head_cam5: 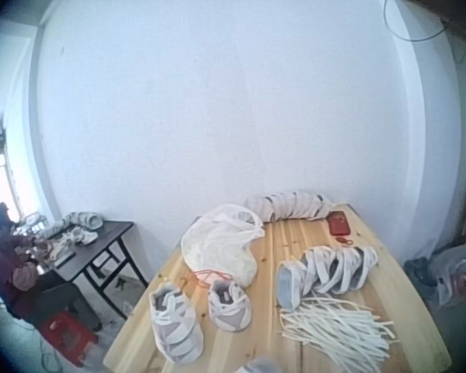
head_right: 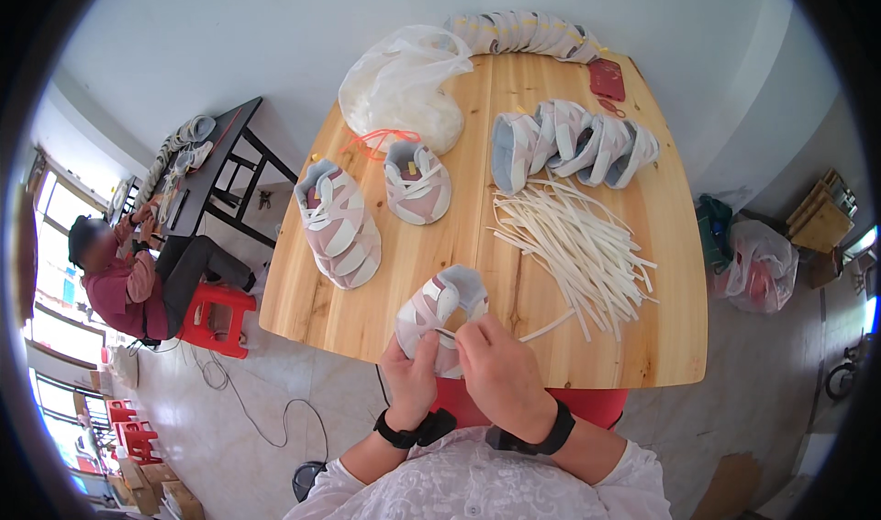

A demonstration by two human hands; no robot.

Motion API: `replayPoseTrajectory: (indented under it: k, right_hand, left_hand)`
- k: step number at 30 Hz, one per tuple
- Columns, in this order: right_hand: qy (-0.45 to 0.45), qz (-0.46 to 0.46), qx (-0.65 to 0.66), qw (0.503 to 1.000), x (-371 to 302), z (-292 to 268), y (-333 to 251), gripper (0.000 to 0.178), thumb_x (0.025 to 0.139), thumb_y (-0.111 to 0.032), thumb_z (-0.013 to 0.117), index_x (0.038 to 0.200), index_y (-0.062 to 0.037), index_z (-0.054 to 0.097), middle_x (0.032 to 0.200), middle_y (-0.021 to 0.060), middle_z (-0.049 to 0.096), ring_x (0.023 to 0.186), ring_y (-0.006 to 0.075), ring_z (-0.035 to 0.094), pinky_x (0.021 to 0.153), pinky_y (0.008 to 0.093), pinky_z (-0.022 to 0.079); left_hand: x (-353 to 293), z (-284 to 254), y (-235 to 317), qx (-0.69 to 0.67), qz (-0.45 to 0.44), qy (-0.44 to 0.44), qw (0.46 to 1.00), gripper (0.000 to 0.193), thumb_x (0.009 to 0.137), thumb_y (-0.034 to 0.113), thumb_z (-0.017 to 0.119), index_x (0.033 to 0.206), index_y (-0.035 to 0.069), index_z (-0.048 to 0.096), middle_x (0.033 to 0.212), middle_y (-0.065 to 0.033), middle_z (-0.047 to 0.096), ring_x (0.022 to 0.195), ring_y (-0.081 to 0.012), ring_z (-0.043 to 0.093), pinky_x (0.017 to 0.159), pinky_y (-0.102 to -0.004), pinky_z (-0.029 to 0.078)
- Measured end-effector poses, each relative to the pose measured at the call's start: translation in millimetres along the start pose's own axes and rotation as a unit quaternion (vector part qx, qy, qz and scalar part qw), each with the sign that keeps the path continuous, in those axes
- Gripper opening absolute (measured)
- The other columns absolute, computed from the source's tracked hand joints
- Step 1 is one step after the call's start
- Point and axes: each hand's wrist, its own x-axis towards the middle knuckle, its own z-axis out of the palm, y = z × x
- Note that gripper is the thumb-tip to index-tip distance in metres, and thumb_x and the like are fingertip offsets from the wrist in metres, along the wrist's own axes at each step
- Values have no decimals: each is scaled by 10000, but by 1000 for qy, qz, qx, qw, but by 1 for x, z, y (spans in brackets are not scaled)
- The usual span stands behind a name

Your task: Stitching components together to assemble shoes.

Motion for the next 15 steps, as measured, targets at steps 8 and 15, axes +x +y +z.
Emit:
replayPoseTrajectory:
  k: [8,15]
  right_hand:
    - [-36,-19,38,998,2,-11,1,154,792,9,643,929,-53,606,849,110,558,694,309,609,579,385,489]
    - [15,-33,-39,999,1,-6,-7,169,748,22,657,898,-51,630,794,93,552,651,293,605,555,376,489]
  left_hand:
    - [0,-1,-4,-52,-28,17,998,245,937,71,584,1161,-28,595,1016,-30,651,892,-85,588,751,-243,491]
    - [-1,1,-4,-37,-12,15,999,245,934,65,585,1159,-29,599,1014,-30,653,893,-81,584,751,-244,490]
